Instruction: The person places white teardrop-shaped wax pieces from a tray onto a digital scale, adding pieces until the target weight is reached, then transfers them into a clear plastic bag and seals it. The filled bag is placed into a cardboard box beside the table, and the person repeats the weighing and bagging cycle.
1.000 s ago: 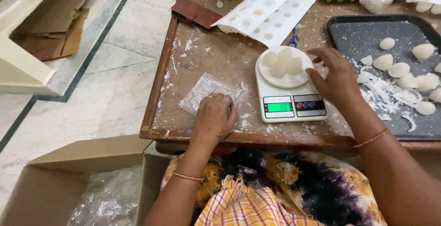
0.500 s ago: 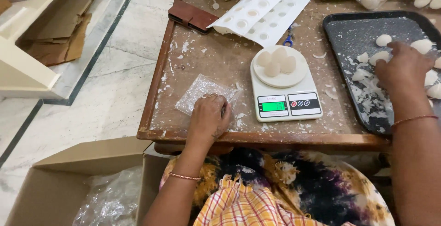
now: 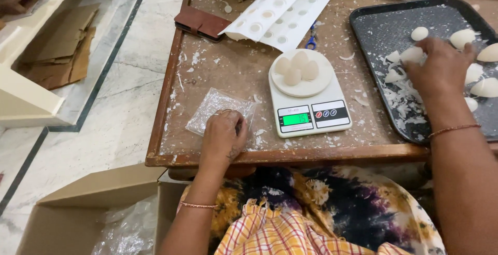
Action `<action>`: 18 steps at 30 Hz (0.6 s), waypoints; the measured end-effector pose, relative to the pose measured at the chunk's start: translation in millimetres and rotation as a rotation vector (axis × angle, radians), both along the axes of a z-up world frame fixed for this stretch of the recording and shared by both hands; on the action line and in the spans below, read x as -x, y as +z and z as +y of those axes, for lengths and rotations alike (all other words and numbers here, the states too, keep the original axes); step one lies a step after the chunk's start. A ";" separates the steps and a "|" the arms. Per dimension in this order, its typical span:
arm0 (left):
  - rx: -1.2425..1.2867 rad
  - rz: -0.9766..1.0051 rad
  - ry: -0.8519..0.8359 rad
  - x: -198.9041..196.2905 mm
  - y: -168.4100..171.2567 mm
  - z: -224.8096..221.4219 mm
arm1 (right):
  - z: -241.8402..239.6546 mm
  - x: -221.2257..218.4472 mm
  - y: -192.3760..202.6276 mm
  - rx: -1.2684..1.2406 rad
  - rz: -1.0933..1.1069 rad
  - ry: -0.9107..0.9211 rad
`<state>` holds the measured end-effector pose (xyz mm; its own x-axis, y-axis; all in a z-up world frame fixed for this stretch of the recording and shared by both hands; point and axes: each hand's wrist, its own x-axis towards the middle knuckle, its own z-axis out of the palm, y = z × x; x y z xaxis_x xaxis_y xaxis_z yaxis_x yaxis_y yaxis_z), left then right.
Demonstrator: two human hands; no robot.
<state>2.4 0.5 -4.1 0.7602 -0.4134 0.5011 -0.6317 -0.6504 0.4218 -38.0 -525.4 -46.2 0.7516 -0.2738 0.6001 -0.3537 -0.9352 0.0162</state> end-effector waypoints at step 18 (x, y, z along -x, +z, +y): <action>-0.026 0.017 0.010 2.7 3.9 -0.1 | 41.6 8.9 34.7 -0.222 -0.350 0.354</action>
